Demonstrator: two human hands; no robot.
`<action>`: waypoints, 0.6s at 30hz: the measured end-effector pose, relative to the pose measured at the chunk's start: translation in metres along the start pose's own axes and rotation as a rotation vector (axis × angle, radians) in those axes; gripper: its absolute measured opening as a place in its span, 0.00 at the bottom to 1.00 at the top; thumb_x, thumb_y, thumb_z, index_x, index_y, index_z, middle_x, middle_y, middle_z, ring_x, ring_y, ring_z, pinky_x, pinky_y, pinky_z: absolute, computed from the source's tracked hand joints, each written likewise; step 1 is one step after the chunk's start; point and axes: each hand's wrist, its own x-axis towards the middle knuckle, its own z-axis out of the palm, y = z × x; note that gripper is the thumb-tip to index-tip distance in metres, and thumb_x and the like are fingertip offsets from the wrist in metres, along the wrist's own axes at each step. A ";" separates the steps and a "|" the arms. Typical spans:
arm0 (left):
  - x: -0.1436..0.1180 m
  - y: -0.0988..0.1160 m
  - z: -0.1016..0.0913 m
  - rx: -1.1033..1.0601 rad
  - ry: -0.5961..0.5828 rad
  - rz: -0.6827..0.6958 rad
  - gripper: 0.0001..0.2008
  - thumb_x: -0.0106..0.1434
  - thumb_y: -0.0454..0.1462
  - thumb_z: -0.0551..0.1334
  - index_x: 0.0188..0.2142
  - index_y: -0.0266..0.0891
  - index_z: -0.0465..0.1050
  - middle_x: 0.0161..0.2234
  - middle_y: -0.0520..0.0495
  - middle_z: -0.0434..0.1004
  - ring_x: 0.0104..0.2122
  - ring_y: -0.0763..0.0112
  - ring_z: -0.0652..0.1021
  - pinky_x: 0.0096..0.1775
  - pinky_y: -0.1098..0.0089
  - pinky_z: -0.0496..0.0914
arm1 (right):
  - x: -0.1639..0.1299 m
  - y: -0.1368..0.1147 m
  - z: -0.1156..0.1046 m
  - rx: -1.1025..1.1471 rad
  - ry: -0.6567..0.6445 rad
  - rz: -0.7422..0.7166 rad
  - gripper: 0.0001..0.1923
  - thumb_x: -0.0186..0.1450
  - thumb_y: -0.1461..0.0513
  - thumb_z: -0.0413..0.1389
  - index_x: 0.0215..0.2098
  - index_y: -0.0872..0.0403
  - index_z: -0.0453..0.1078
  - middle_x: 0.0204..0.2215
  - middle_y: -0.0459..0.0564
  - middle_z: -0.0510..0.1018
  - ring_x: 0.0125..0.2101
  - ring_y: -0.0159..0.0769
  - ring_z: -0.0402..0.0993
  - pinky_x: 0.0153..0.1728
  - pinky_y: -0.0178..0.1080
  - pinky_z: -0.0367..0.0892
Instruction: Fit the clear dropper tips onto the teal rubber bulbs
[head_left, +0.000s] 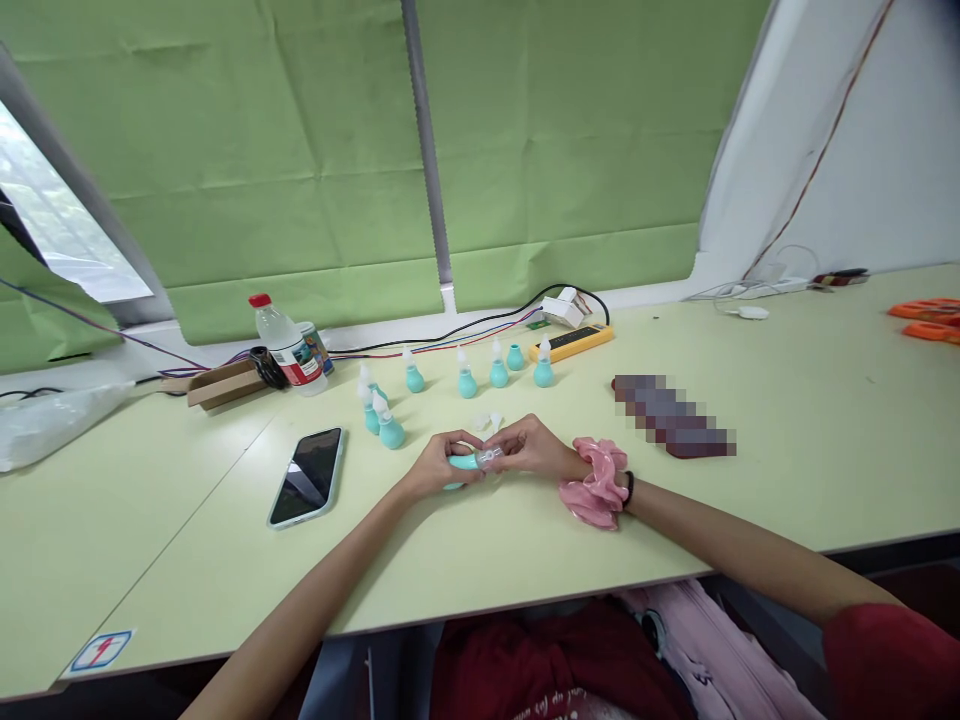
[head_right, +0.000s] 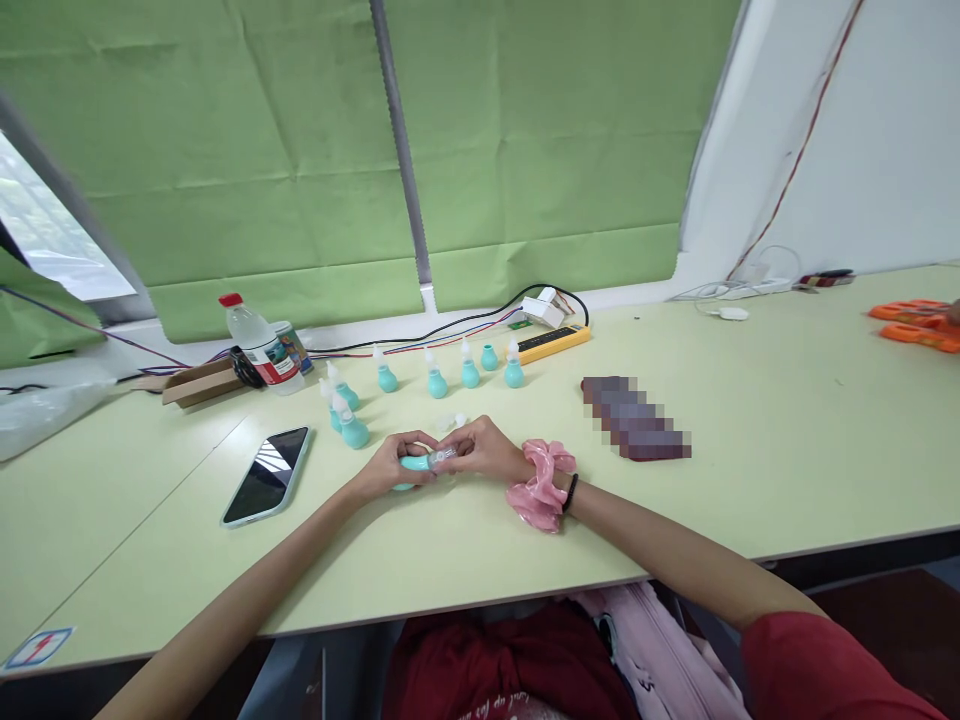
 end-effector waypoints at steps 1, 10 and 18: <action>0.000 0.001 0.000 -0.002 -0.002 0.006 0.16 0.41 0.35 0.64 0.32 0.35 0.64 0.20 0.55 0.67 0.16 0.80 0.65 0.20 0.77 0.61 | 0.000 -0.001 0.001 0.011 0.006 0.001 0.18 0.44 0.57 0.61 0.30 0.62 0.72 0.16 0.45 0.72 0.18 0.29 0.68 0.18 0.30 0.65; -0.008 0.008 0.011 0.172 0.138 0.176 0.18 0.45 0.32 0.61 0.35 0.40 0.56 0.19 0.57 0.67 0.18 0.80 0.64 0.21 0.79 0.58 | -0.003 -0.008 0.007 0.105 -0.012 0.126 0.18 0.48 0.53 0.58 0.24 0.61 0.69 0.11 0.43 0.67 0.12 0.26 0.65 0.13 0.29 0.62; -0.007 0.009 0.015 0.408 0.288 0.332 0.16 0.45 0.35 0.60 0.32 0.40 0.55 0.20 0.57 0.68 0.19 0.79 0.65 0.24 0.77 0.59 | -0.001 -0.013 0.014 0.221 0.072 0.293 0.19 0.50 0.51 0.56 0.18 0.61 0.66 0.10 0.44 0.68 0.11 0.26 0.64 0.12 0.27 0.59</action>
